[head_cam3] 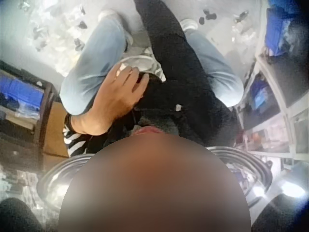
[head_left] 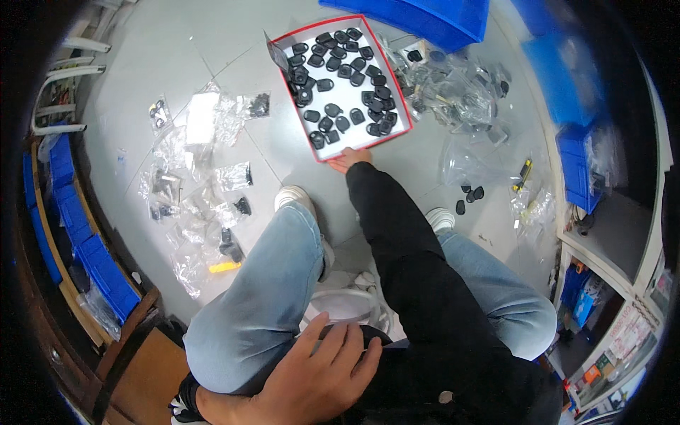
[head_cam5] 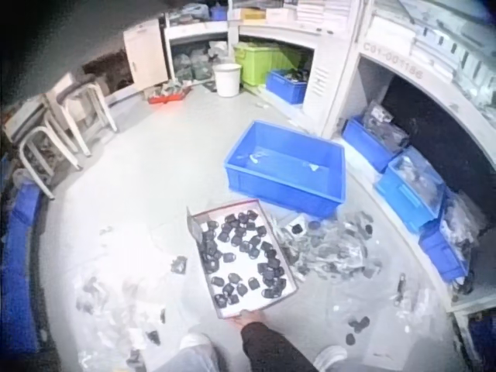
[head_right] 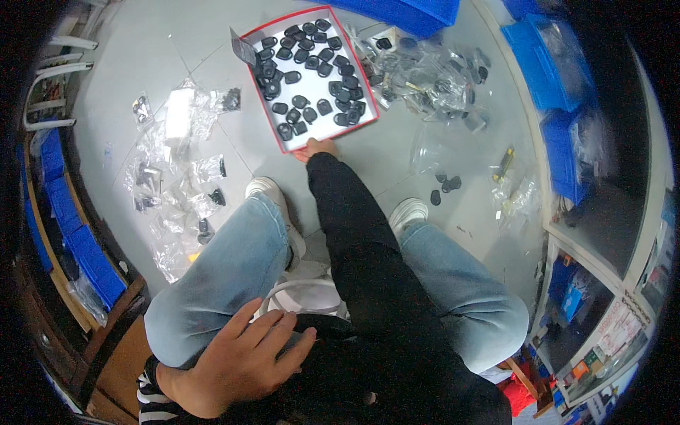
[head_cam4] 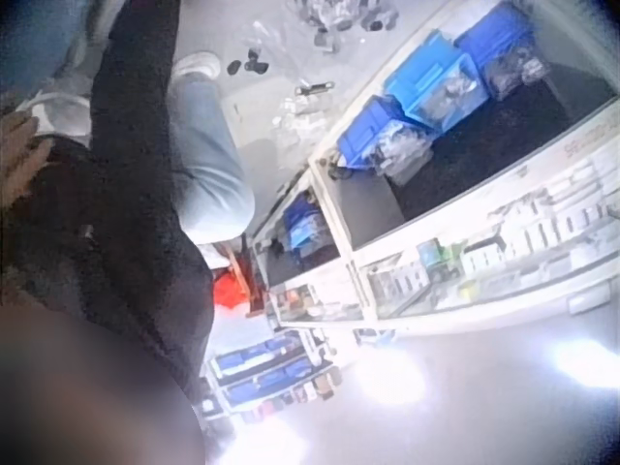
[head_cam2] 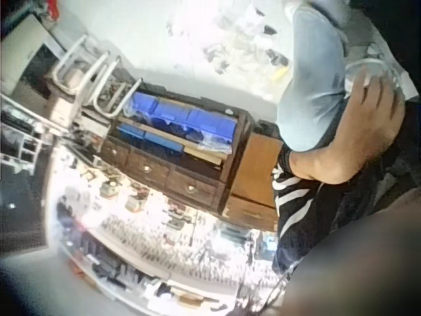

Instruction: The person sits on a stool and repeatedly unpacks small black key fobs from plastic bags, inserts small components into them, and places the assembled units into a red tray. The person handles each fob one at a time and occasionally picks up additional parts from the floor.

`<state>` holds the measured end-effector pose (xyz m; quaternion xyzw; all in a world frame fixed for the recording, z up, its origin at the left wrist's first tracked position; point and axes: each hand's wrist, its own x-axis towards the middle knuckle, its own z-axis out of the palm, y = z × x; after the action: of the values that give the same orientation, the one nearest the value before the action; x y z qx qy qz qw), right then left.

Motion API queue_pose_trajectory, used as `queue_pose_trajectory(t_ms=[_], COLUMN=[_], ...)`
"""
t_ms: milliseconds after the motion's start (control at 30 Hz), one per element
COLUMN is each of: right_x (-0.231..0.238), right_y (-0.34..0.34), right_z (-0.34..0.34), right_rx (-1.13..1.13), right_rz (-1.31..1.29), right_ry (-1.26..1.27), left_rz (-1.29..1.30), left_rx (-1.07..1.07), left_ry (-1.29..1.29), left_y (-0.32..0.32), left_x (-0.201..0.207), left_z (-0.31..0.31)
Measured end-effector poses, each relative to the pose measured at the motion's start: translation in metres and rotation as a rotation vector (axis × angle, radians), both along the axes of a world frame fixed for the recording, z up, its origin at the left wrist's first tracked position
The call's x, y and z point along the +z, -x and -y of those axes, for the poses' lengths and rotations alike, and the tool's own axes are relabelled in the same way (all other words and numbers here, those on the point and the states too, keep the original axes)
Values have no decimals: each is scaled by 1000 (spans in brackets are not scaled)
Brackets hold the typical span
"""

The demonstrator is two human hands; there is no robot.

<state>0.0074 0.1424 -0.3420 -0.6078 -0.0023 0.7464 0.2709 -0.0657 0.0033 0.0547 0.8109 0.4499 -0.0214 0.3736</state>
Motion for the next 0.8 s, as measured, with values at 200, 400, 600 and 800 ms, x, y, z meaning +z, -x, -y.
queue_pose_trajectory(t_ms=[200, 400, 600, 800], right_x=[14, 58, 42, -5], right_y=[4, -88, -103, -83], right_z=[11, -46, -179, -199], right_rx=[284, 255, 1019, 1210], right_rz=[-218, 892, 1264, 1502], right_ry=[-123, -861, -1510, -1505], left_rz=[-86, -114, -245, -113], left_rx=[-68, -46, 48, 117], left_ry=[20, 169, 247, 210], left_y=[-3, 4, 6, 1], left_x=[-2, -5, -15, -26], left_z=[-5, -18, -37, -50])
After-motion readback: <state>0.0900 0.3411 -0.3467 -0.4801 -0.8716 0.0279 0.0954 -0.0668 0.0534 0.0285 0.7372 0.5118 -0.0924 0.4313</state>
